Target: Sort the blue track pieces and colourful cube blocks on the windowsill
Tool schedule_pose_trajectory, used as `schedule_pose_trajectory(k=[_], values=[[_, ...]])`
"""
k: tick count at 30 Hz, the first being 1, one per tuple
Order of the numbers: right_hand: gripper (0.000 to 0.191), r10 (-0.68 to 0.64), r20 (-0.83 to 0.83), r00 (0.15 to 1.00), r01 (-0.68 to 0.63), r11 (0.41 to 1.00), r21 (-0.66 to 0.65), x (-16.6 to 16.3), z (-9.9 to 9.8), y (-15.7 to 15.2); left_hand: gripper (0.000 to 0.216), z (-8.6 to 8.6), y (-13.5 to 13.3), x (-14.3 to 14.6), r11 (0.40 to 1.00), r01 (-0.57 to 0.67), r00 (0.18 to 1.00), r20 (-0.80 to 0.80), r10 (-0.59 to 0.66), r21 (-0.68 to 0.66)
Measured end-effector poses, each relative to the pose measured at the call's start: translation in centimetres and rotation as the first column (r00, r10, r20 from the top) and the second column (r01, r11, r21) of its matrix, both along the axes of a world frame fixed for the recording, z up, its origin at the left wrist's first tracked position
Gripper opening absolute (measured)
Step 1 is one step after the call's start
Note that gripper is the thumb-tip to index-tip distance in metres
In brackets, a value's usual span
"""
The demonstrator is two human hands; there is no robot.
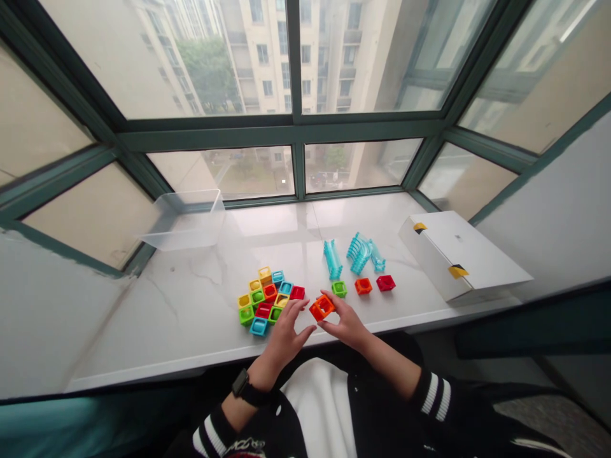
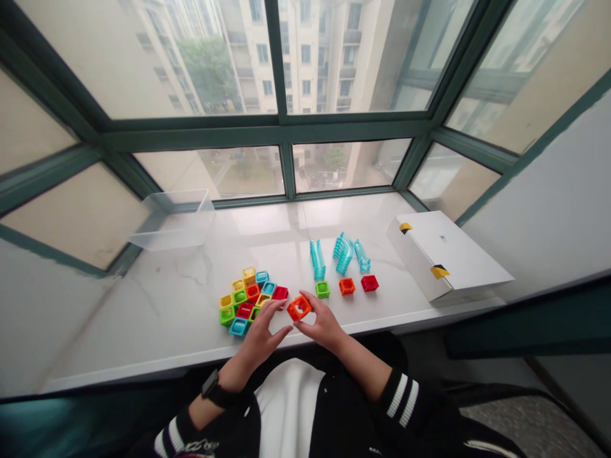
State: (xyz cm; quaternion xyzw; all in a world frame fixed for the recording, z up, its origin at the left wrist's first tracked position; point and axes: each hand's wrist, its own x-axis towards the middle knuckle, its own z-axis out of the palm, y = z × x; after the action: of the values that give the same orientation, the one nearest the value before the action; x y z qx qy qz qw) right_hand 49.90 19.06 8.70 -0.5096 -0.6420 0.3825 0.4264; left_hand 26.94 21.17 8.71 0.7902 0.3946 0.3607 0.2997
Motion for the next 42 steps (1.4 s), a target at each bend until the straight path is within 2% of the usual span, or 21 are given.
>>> schedule_pose_trajectory(k=[6,9,12,17,23,30,37,42], values=[[0.071,-0.197,0.032,0.98,0.198,0.979,-0.05,5.1,-0.9,0.2,0.048,-2.9,2.5,-2.9,0.959,-0.216,0.948,-0.195,0.251,0.185],[0.068,-0.302,0.08,0.95,0.303,0.953,-0.012,8.3,-1.4,0.2,0.049,-4.3,3.6,-4.2,0.926,-0.271,0.894,-0.287,0.343,0.263],[0.068,-0.407,0.12,0.906,0.407,0.913,0.028,11.2,-2.1,0.3,0.052,-5.4,4.1,-4.8,0.903,-0.304,0.839,-0.364,0.404,0.304],[0.076,-0.515,0.199,0.834,0.526,0.85,-0.003,14.3,-2.9,0.6,0.053,-6.2,4.2,-4.7,0.894,-0.312,0.8,-0.419,0.43,0.322],[0.077,-0.516,0.278,0.811,0.539,0.842,-0.009,14.5,-3.7,1.7,0.046,-6.1,4.1,-4.5,0.892,-0.294,0.767,-0.473,0.434,0.343],[0.069,-0.48,0.369,0.796,0.487,0.87,0.08,13.8,-4.9,4.1,0.045,-6.0,4.0,-4.6,0.893,-0.298,0.758,-0.484,0.437,0.339],[0.071,-0.487,0.338,0.805,0.508,0.861,0.032,13.6,-6.6,4.5,0.046,-6.0,4.0,-4.6,0.896,-0.292,0.763,-0.483,0.429,0.336],[0.071,-0.486,0.359,0.797,0.517,0.856,0.012,13.4,-6.8,4.5,0.046,-6.1,4.0,-4.5,0.897,-0.287,0.761,-0.488,0.427,0.336]])
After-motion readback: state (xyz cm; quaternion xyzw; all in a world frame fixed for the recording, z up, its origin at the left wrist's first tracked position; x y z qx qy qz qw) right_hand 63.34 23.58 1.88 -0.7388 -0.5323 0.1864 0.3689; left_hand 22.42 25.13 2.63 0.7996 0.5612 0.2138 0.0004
